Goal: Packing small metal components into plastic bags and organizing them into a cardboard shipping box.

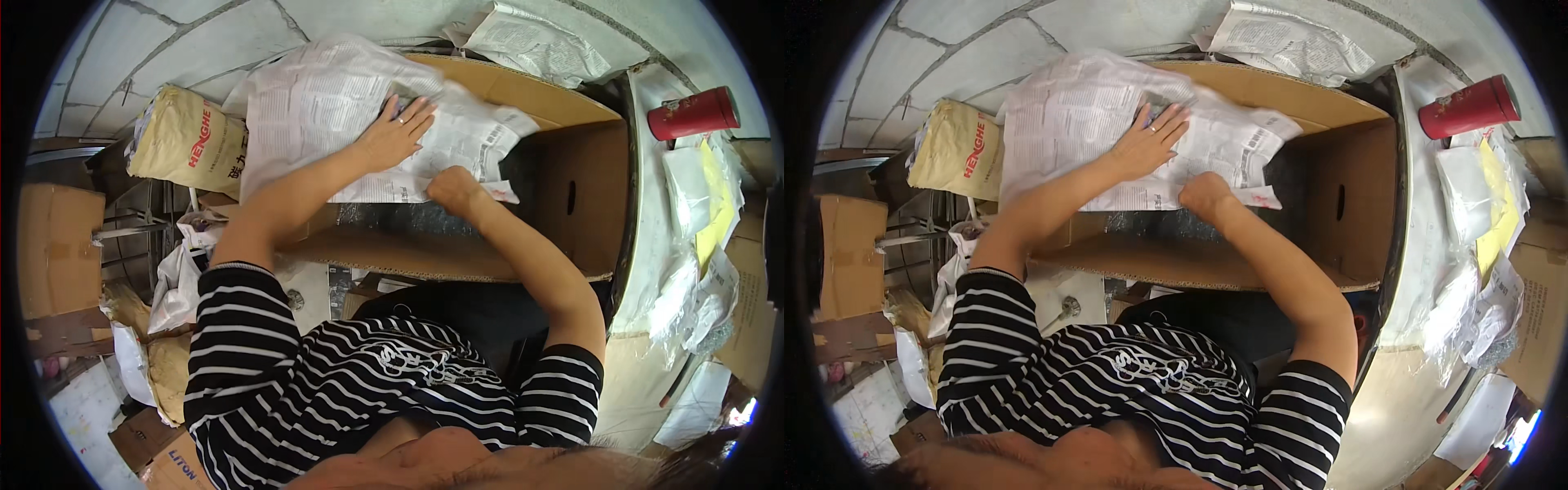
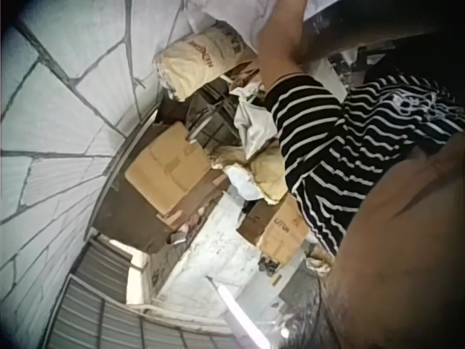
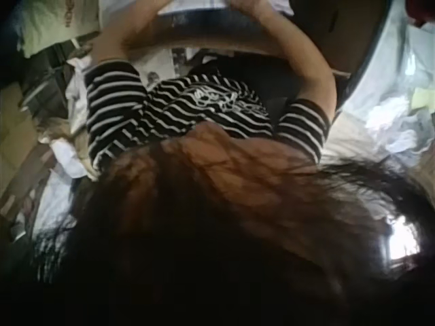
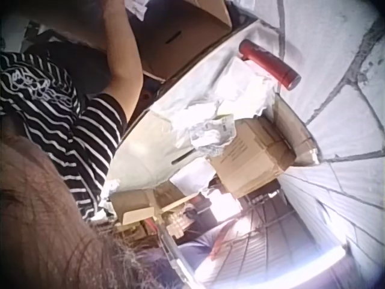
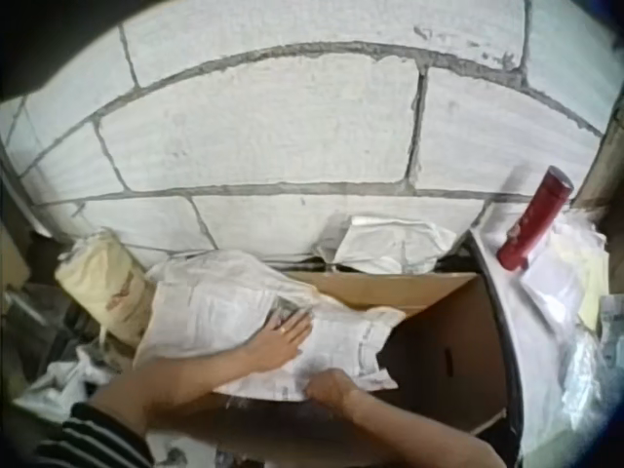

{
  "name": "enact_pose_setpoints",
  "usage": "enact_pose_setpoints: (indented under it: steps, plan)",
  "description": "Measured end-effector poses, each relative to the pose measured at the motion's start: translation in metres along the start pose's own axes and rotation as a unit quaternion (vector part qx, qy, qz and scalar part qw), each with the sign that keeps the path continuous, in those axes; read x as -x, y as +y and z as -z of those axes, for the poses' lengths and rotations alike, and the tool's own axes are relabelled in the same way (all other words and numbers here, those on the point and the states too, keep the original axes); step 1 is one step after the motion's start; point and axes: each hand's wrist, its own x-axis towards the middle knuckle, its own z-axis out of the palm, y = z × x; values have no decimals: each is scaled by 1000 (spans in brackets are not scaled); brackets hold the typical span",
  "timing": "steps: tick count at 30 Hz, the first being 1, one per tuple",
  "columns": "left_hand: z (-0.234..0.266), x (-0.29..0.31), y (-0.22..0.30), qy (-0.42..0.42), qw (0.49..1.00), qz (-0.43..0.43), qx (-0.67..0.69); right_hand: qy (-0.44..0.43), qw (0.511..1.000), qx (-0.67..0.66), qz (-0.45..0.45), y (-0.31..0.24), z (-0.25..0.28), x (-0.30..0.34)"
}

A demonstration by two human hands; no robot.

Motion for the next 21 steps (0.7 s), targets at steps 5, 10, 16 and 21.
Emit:
enact_pose_setpoints:
  steps: [5, 10, 16, 21]
  plan:
    - [-64, 3, -2, -18, 999, 33, 33, 10, 999, -37, 5, -3, -41, -35]
    - [-122, 3, 7, 21, 964, 171, 201, 16, 996, -75, -55, -28, -167, -82]
    - [-175, 38, 8, 9, 931, 265, 249, -88, 988, -122, 24, -38, -169, -70]
    - [-201, 36, 22, -27, 921, 279, 269, -118, 985, -122, -9, -47, -177, -72]
